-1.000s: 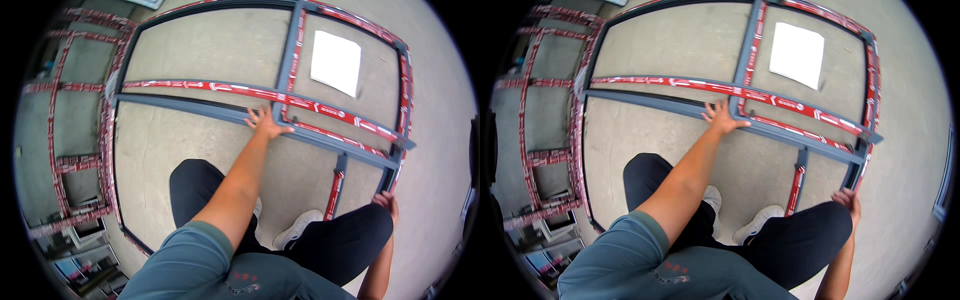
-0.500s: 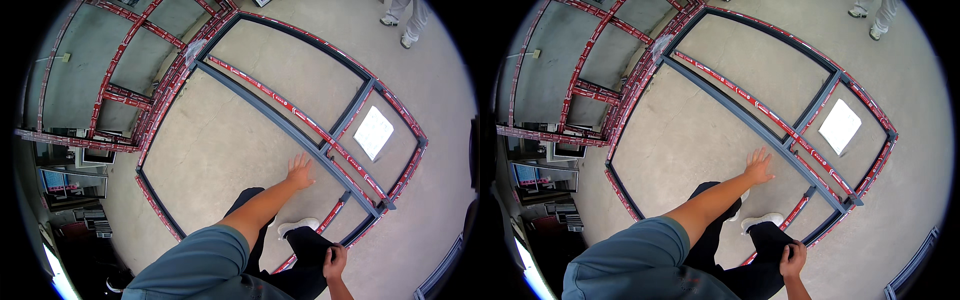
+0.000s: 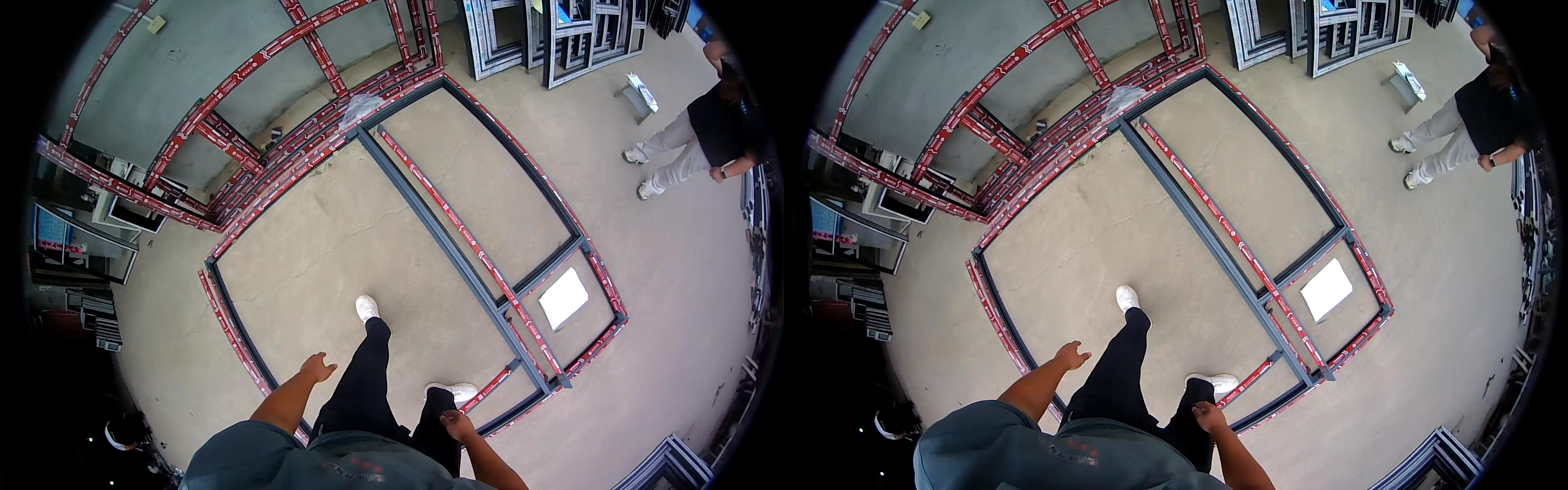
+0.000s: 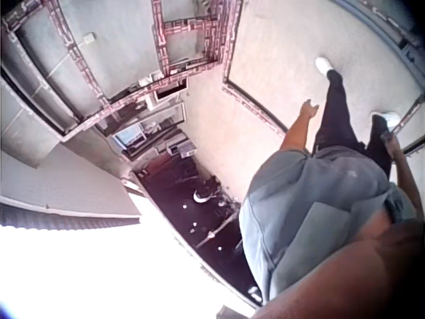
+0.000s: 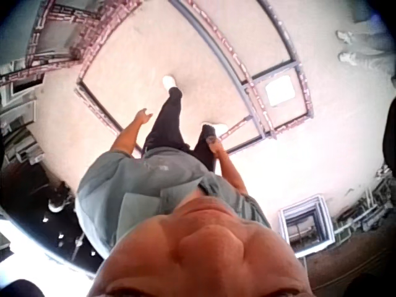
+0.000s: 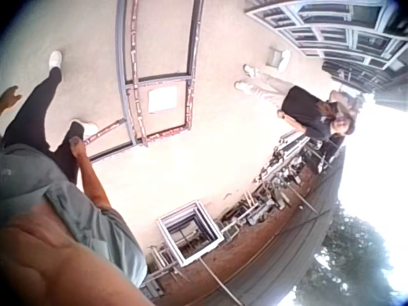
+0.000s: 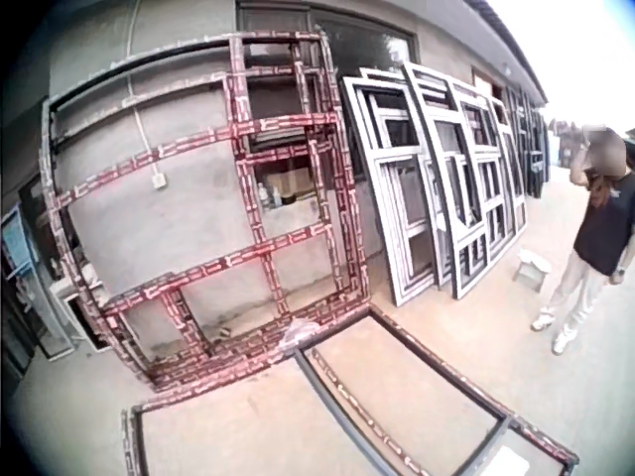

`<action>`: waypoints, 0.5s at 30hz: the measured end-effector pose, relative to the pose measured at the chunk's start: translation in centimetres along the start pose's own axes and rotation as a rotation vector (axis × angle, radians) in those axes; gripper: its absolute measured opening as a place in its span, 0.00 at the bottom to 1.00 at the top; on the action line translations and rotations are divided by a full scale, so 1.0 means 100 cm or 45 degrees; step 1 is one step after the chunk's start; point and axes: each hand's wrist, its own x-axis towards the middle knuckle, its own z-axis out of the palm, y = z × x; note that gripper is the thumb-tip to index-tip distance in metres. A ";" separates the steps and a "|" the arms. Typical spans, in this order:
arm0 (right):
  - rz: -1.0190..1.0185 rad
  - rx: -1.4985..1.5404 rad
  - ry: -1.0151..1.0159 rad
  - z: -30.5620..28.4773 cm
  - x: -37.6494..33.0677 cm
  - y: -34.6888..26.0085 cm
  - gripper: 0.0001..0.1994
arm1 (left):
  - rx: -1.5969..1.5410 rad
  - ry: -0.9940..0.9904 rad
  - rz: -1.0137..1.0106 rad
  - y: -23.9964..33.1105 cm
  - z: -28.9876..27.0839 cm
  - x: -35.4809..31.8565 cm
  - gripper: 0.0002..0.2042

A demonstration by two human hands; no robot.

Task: The person measures and assembles a window frame using a tape measure and metal bars. They align the bars on the floor, measure dimensions, and fit pieces together while another person records notes nearby.

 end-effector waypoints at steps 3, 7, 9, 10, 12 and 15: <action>0.186 -0.094 0.105 -0.058 0.018 -0.055 0.18 | 0.136 -0.190 -0.089 -0.040 -0.022 0.020 0.42; 0.307 -0.404 0.324 -0.139 0.082 -0.136 0.19 | -0.107 -0.153 0.256 -0.024 -0.112 0.092 0.41; 0.309 -0.458 0.346 -0.169 0.119 -0.183 0.20 | -0.488 0.037 0.387 0.027 -0.212 0.094 0.36; 0.254 -0.463 0.348 -0.180 0.144 -0.218 0.20 | -0.634 0.111 0.416 0.029 -0.248 0.111 0.33; 0.073 -0.478 0.437 -0.197 0.178 -0.320 0.20 | -0.750 0.235 0.457 0.037 -0.328 0.135 0.32; -0.148 -0.322 0.402 -0.211 0.257 -0.426 0.19 | -0.812 0.400 0.432 0.045 -0.431 0.173 0.30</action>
